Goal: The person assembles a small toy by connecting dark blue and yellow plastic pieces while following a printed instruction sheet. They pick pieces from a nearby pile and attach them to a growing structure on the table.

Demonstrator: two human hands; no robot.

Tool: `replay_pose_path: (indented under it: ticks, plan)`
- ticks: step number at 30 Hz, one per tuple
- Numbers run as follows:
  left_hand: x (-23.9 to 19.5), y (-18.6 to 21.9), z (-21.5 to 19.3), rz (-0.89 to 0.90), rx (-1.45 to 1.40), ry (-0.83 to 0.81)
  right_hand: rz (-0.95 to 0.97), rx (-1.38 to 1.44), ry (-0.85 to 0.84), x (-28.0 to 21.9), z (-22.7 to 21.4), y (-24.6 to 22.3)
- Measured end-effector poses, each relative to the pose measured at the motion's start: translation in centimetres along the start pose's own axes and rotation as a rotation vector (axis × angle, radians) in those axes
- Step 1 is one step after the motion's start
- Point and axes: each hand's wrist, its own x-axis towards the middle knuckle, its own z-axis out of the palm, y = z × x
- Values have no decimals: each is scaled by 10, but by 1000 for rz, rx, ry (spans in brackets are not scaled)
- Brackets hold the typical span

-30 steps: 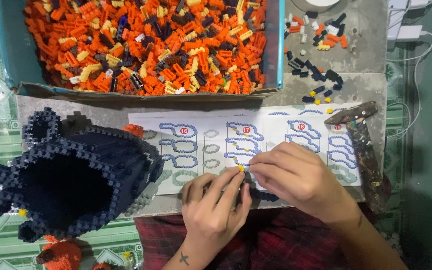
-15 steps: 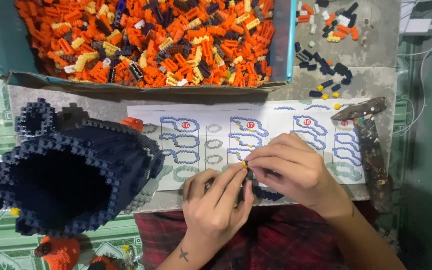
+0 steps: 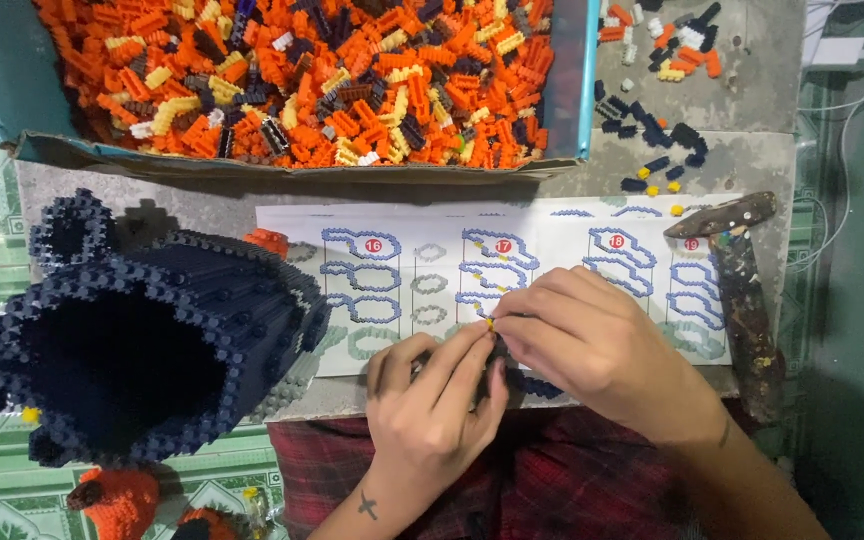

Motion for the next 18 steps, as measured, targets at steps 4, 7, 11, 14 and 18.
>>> replay_pose_path:
  ticks: [4, 7, 11, 14, 18]
  plan:
    - [0, 1, 0, 1, -1, 4, -45, -79, -60, 7, -8, -10]
    - [0, 0, 1, -7, -5, -2, -40, -109, -97, 6, -9, -14]
    - [1, 1, 0, -1, 3, 5, 49, -54, -76, 0, -9, -14]
    - [2, 2, 1, -2, 13, 17, 96, -26, -65, -9, -12, -10]
    - [-1, 1, 2, -15, 12, 5, 228, -57, 57, -23, -22, 2]
